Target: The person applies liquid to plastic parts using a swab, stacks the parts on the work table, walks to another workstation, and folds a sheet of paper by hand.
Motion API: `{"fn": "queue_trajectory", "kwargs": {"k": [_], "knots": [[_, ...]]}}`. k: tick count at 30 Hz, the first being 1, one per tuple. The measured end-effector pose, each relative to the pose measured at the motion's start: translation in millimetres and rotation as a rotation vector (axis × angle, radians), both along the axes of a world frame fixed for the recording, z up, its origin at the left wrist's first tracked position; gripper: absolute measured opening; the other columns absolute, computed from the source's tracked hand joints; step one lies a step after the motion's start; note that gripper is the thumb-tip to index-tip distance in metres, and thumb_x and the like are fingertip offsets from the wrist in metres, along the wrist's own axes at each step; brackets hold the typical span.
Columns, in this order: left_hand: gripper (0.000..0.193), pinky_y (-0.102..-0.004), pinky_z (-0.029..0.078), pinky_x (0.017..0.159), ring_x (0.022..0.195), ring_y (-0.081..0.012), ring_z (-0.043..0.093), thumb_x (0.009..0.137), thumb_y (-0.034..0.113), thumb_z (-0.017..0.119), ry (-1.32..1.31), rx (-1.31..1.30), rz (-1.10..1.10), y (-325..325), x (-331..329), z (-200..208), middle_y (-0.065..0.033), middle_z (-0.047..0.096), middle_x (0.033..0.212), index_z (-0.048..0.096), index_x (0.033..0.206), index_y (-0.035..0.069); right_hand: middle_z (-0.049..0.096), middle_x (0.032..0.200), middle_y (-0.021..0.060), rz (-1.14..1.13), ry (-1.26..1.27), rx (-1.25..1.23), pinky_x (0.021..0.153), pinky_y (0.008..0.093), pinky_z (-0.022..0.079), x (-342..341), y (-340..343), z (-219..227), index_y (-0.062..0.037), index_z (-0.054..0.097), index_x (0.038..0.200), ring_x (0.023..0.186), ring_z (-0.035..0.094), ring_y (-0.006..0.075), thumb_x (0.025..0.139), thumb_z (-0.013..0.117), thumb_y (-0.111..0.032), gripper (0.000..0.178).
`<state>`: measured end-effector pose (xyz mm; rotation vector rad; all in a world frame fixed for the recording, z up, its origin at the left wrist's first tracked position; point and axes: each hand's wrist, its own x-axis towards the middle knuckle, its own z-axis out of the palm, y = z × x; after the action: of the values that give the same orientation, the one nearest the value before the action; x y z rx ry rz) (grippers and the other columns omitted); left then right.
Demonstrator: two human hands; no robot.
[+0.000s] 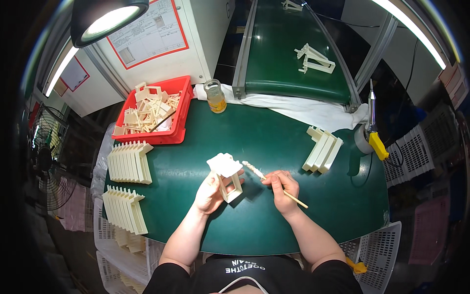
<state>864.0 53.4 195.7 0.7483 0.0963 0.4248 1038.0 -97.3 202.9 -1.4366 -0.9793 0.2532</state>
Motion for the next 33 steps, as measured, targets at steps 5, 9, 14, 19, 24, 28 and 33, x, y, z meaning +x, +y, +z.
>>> {"fn": "queue_trajectory", "kwargs": {"k": [5, 9, 14, 19, 24, 28, 33], "knots": [[0.077, -0.049, 0.034, 0.115, 0.139, -0.031, 0.038, 0.093, 0.038, 0.065, 0.016, 0.034, 0.031, 2.0, -4.3, 4.4, -0.0144, 0.039, 0.15, 0.025, 0.151, 0.007, 0.068, 0.081, 0.007, 0.042, 0.031, 0.016, 0.069, 0.0284, 0.046, -5.0, 4.1, 1.8, -0.0024, 0.068, 0.078, 0.073, 0.057, 0.016, 0.098, 0.054, -0.016, 0.028], [0.067, -0.0479, 0.042, 0.109, 0.135, -0.0291, 0.043, 0.098, 0.038, 0.057, 0.052, 0.009, 0.095, 16.4, -19.1, 12.9, -0.0128, 0.04, 0.15, 0.028, 0.151, 0.009, 0.066, 0.084, 0.011, 0.105, 0.136, -0.015, 0.072, 0.0273, 0.047, -10.5, 11.8, -11.1, 0.0017, 0.063, 0.079, 0.076, 0.059, 0.0144, 0.102, 0.048, -0.019, 0.034], [0.046, -0.0364, 0.054, 0.091, 0.112, -0.0214, 0.062, 0.104, 0.032, 0.045, 0.122, 0.197, 0.409, 69.7, -66.2, 83.4, -0.013, 0.054, 0.137, 0.039, 0.143, 0.009, 0.067, 0.079, 0.0072, 0.068, 0.393, -0.02, 0.066, 0.0251, 0.046, -2.0, 1.3, -21.7, 0.0001, 0.064, 0.082, 0.068, 0.057, 0.0109, 0.103, 0.048, -0.02, 0.034], [0.031, -0.0283, 0.047, 0.083, 0.097, -0.0112, 0.057, 0.105, 0.031, 0.046, 0.51, 0.707, 1.332, 190.4, -181.4, 84.8, -0.0045, 0.06, 0.11, 0.05, 0.127, 0.009, 0.066, 0.075, 0.0075, 0.086, 0.41, -0.054, 0.063, 0.0232, 0.045, -5.8, 4.6, -20.4, -0.0007, 0.062, 0.079, 0.065, 0.056, 0.01, 0.104, 0.047, -0.02, 0.035], [0.033, -0.0438, 0.047, 0.088, 0.101, -0.0358, 0.062, 0.097, 0.028, 0.055, 1.283, 0.945, 1.78, 312.3, -322.9, 31.3, -0.0199, 0.065, 0.108, 0.055, 0.117, 0.001, 0.063, 0.075, 0.0072, 0.11, 0.388, -0.086, 0.062, 0.0237, 0.043, -5.4, 11.5, -24.9, -0.0007, 0.06, 0.076, 0.067, 0.058, 0.0119, 0.104, 0.047, -0.021, 0.037], [0.04, -0.0465, 0.049, 0.089, 0.104, -0.0436, 0.063, 0.09, 0.031, 0.057, 1.73, 0.835, 1.41, 342.5, -398.2, -9.5, -0.0272, 0.067, 0.107, 0.067, 0.107, -0.004, 0.065, 0.074, 0.0073, 0.115, 0.354, -0.079, 0.061, 0.0235, 0.045, -11.1, 16.7, -27.4, 0.0007, 0.061, 0.076, 0.066, 0.059, 0.0108, 0.103, 0.049, -0.019, 0.036], [0.038, -0.0417, 0.051, 0.091, 0.104, -0.0381, 0.066, 0.087, 0.027, 0.057, 1.669, 0.8, 1.095, 341.0, -374.8, -40.2, -0.0236, 0.07, 0.107, 0.07, 0.108, -0.001, 0.064, 0.074, 0.0072, 0.094, 0.315, -0.099, 0.061, 0.0235, 0.045, -10.1, 15.8, -28.1, 0.0007, 0.061, 0.076, 0.066, 0.059, 0.0109, 0.103, 0.049, -0.02, 0.036]]}}
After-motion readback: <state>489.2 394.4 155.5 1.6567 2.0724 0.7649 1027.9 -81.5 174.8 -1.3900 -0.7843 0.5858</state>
